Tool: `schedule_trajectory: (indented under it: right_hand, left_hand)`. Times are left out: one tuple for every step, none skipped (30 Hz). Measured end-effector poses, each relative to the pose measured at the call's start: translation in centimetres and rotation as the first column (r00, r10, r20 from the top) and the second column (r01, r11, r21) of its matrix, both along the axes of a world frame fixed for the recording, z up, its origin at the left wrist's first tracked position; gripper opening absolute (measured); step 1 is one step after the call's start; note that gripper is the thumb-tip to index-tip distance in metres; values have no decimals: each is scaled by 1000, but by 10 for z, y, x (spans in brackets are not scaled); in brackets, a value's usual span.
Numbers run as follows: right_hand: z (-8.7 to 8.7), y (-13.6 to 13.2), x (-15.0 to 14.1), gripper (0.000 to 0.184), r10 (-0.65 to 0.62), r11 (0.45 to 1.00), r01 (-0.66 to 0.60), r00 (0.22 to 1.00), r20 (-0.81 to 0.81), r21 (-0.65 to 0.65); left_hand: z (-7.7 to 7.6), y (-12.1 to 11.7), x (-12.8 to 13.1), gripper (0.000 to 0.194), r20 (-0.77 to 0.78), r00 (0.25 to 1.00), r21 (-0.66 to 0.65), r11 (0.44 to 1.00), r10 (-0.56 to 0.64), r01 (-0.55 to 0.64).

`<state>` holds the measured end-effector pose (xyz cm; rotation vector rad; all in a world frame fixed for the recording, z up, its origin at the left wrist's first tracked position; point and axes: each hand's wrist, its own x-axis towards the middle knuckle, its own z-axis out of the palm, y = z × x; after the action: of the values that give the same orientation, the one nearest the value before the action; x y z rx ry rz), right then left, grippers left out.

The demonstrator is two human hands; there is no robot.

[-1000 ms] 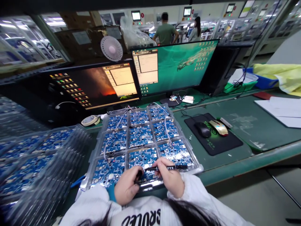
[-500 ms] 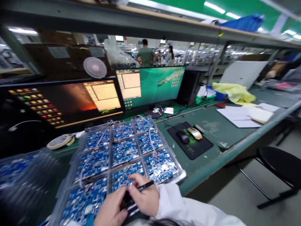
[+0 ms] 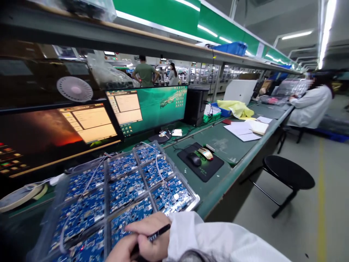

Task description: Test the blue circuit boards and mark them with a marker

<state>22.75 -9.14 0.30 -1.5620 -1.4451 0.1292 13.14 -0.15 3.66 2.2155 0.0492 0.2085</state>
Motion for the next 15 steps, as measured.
schedule_trajectory:
  right_hand:
    - [1,-3,3,40,32,999,-32,999,2,-3]
    - [3,-6,6,40,75,997,-75,997,-1,-10]
    - [5,-9,11,39,126,992,-126,992,-5,-24]
    - [8,-12,16,39,188,981,-188,982,-13,-50]
    - [11,-15,23,40,255,962,-257,966,-31,-89]
    - [15,-18,32,44,323,934,-329,944,-61,-140]
    - [18,-19,41,51,380,898,-392,920,-97,-201]
    - [20,-20,52,57,406,867,-426,905,-128,-259]
    - [21,-21,63,59,390,853,-417,909,-148,-312]
    - [21,-20,74,55,325,862,-356,935,-145,-361]
    - [19,-19,86,45,212,883,-239,971,-111,-404]
    - [17,-17,96,34,74,895,-88,996,-49,-437]
    - [13,-15,105,25,-57,886,63,998,26,-459]
    - [8,-13,113,20,-147,862,177,984,100,-474]
    - [3,-10,118,18,-187,837,247,968,169,-488]
  left_hand:
    - [-1,-2,1,74,-7,1000,-45,999,-17,17]
    - [-2,-4,1,74,-17,999,-69,997,-28,26]
    - [-4,-6,2,73,-32,999,-70,997,-31,29]
    - [-6,-7,2,73,-48,998,-60,998,-33,30]
    - [-7,-7,3,73,-64,997,-45,998,-37,35]
    - [-9,-6,4,74,-80,996,-29,999,-44,42]
    - [-11,-4,4,76,-96,994,-11,999,-46,46]
    - [-12,-2,5,79,-113,993,12,999,-43,45]
    - [-12,0,6,80,-130,991,36,999,-25,30]
    - [-12,2,8,81,-146,989,65,998,9,1]
    - [-12,3,10,82,-159,986,100,994,51,-36]
    - [-13,5,12,82,-165,981,145,987,99,-75]
    - [-14,6,15,83,-157,977,197,974,147,-115]
    - [-16,6,18,84,-134,974,251,957,182,-144]
    - [-20,6,22,83,-92,975,304,938,200,-164]
